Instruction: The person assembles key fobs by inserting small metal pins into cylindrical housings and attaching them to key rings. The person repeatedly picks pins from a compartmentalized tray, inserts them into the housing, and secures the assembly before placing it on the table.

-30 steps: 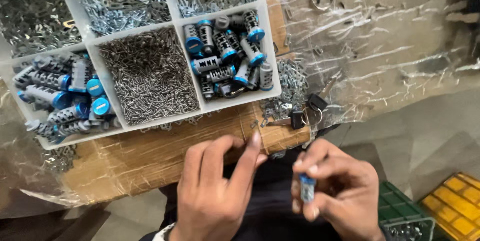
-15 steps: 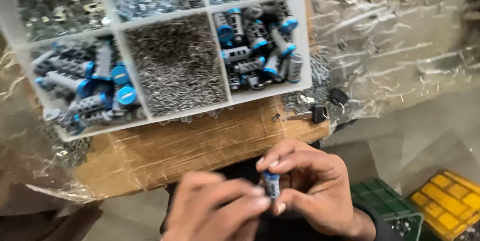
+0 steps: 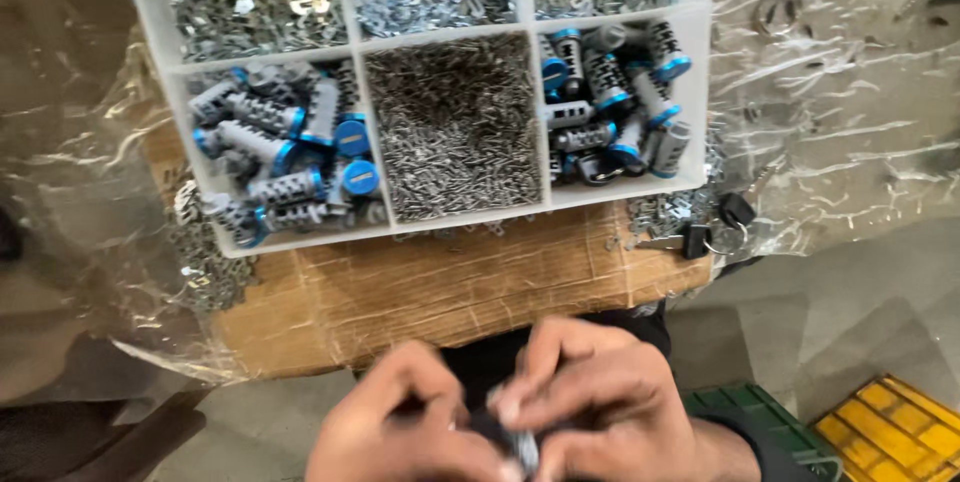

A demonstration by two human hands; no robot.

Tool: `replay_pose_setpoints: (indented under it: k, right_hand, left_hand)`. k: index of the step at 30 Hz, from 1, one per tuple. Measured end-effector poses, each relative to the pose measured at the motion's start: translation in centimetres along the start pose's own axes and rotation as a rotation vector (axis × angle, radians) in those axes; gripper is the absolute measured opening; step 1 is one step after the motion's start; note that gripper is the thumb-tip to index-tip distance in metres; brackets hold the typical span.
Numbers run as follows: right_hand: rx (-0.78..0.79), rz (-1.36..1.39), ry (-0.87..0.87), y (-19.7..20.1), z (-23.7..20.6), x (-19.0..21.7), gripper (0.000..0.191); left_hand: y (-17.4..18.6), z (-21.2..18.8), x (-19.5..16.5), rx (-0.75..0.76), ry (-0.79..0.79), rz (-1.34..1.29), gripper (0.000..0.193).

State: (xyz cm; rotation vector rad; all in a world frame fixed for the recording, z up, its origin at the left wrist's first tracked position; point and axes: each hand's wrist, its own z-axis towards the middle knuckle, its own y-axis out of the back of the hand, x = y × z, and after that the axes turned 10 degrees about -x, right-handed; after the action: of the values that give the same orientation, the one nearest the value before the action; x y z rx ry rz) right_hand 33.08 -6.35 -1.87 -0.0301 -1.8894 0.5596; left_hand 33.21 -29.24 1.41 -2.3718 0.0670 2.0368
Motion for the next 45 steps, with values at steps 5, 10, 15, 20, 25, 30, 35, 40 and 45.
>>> replay_pose_setpoints:
  k: [5, 10, 15, 20, 25, 30, 35, 40, 45]
  right_hand:
    - [0.018, 0.129, -0.018, 0.6, 0.2, 0.0, 0.036]
    - [-0.28, 0.293, -0.037, 1.3, -1.1, 0.2, 0.042]
    - [-0.247, 0.32, 0.068, 2.8, -2.1, 0.7, 0.039]
    - [-0.284, 0.254, -0.025, 3.5, -2.1, 0.6, 0.04]
    - [-0.235, 0.294, 0.005, 3.1, -1.9, 1.2, 0.043]
    - [-0.251, 0.27, -0.045, 2.4, -1.2, 0.4, 0.041]
    - [-0.23, 0.095, 0.047, 1.9, -1.6, 0.4, 0.04]
    - [-0.218, 0.015, 0.05, 1.8, -0.9, 1.0, 0.03]
    - [0.083, 0.069, 0.05, 4.4, -1.4, 2.5, 0.023]
  left_hand:
    - [-0.6, 0.2, -0.5, -0.136, 0.102, 0.069, 0.019]
    - [-2.4, 4.1, -1.1, -0.244, -0.551, 1.164, 0.043]
    - [-2.3, 3.3, -1.5, -0.308, -0.362, 0.871, 0.03]
    - [-2.6, 2.2, 0.1, -0.17, -0.573, 1.195, 0.04]
    - [-1.3, 0.7, 1.4, -0.071, -0.558, 0.746, 0.031]
    - [-2.8, -1.2, 1.5, -0.149, -0.275, 0.367, 0.027]
    - [-5.9, 0.7, -1.1, -0.2, -0.31, 0.376, 0.025]
    - [-4.5, 1.3, -1.6, -0.028, -0.456, 0.536, 0.026]
    - [-4.4, -0.5, 1.1, 0.146, 0.313, -0.171, 0.039]
